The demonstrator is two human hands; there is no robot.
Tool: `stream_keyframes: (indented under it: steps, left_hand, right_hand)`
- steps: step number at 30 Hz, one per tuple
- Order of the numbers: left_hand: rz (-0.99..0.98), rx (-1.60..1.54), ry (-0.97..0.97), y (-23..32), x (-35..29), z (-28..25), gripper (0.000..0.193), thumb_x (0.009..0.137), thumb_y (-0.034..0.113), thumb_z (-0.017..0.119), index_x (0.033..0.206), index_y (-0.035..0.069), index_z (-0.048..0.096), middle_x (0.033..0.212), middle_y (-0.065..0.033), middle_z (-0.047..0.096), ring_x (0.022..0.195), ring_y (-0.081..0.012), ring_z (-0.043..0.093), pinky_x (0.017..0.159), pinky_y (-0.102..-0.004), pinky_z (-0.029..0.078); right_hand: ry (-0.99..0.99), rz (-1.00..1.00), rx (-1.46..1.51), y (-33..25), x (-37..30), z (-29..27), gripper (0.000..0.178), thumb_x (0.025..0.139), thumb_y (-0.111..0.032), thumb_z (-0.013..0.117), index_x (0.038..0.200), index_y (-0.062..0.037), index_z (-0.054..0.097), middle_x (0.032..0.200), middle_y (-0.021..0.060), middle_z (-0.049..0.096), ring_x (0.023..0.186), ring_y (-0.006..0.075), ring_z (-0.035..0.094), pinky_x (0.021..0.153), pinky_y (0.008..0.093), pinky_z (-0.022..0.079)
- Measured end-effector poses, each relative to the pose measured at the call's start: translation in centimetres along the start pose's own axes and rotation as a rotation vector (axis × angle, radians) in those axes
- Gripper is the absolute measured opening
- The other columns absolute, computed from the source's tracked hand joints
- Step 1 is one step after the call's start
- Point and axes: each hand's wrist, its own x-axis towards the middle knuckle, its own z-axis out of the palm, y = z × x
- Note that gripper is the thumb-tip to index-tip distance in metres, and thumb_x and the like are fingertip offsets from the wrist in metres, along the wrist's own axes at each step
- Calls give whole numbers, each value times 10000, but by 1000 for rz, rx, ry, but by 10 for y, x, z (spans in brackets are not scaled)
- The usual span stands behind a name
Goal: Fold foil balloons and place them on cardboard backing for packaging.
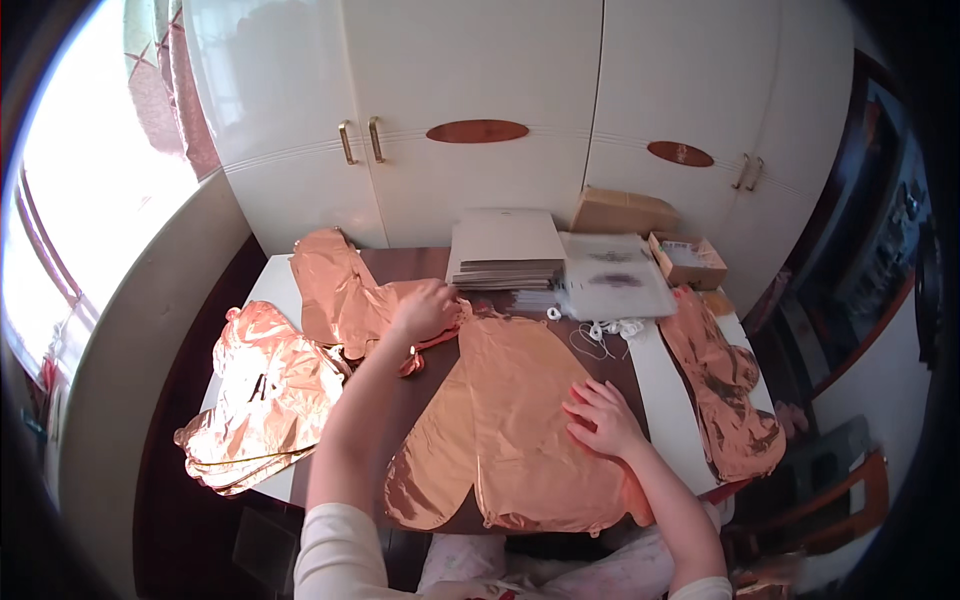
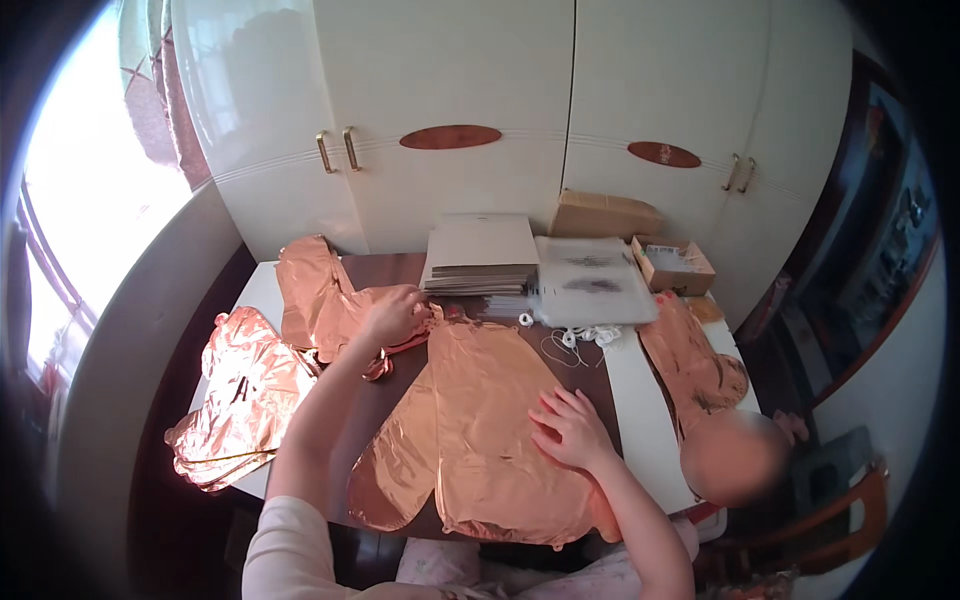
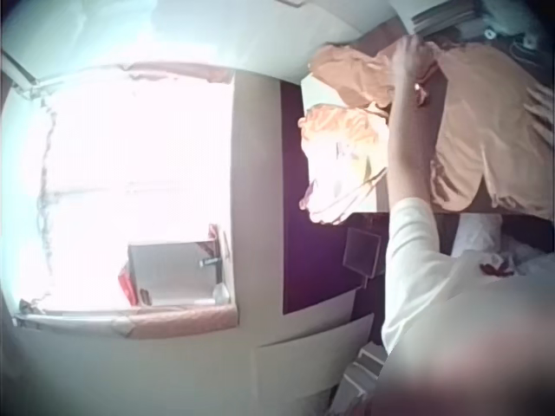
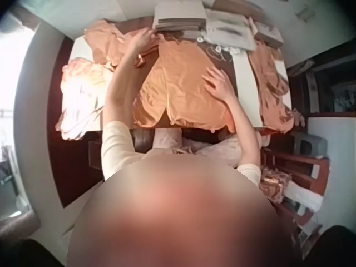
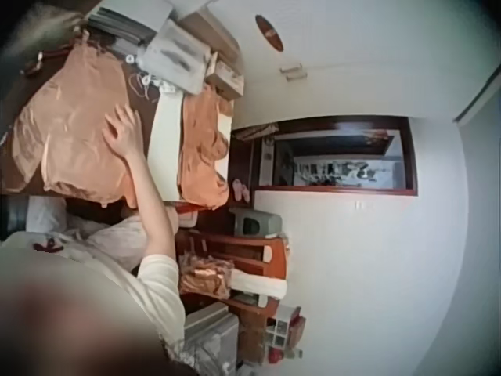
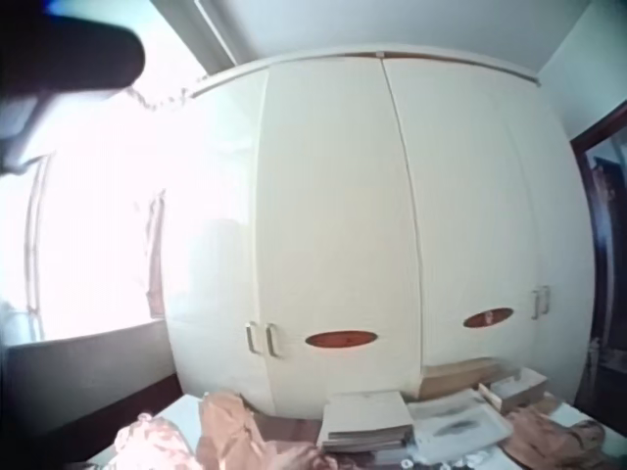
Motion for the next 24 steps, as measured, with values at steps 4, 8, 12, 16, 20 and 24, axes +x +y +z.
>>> stream_keyframes:
  steps: [4, 8, 12, 16, 20, 24]
  left_hand:
    - [-93, 205, -208, -22, -51, -70, 788, 677, 481, 721, 1332, 153, 432, 1422, -187, 321, 1289, -434, 324, 1000, -519, 367]
    - [-397, 416, -517, -39, -104, -119, 1020, 550, 569, 772, 1400, 200, 346, 1454, -196, 262, 1348, -449, 199, 1041, -549, 296]
    - [-320, 209, -379, -85, -142, -104, 776, 683, 538, 687, 1348, 252, 408, 1275, -136, 467, 1206, -437, 398, 972, -553, 358]
    - [-286, 226, -397, -64, -128, -86, 755, 704, 522, 668, 1361, 272, 395, 1276, -126, 465, 1245, -361, 393, 982, -606, 285]
    - [-302, 201, -380, -60, -125, -88, 756, 700, 513, 671, 1364, 278, 398, 1264, -116, 471, 1256, -332, 387, 983, -603, 251]
    - [-284, 110, -378, -71, -127, -86, 726, 711, 498, 669, 1350, 258, 423, 1266, -130, 473, 1255, -332, 390, 1005, -604, 240]
  right_hand:
    - [64, 20, 104, 6, -1, 9, 293, 763, -310, 665, 981, -115, 681, 1230, 127, 569, 1212, 318, 468, 1027, 517, 324]
    - [115, 42, 170, 8, -2, 8, 244, 732, -257, 695, 899, -81, 676, 1195, 131, 591, 1182, 327, 501, 1033, 513, 322]
    - [20, 97, 132, -1, 8, 2, 314, 749, -323, 674, 973, -102, 673, 1274, 141, 530, 1272, 321, 402, 1065, 577, 215]
    - [-142, 204, -91, 7, 29, -8, 581, 799, -501, 576, 1259, -150, 530, 1382, 176, 402, 1344, 322, 284, 1084, 578, 154]
    - [-305, 249, -35, -4, 49, 4, 680, 828, -561, 523, 1376, -179, 392, 1458, 157, 297, 1371, 313, 234, 1111, 503, 155]
    - [-279, 87, -78, -5, 47, 16, 682, 817, -587, 516, 1383, -232, 381, 1472, 132, 281, 1386, 289, 205, 1126, 495, 121]
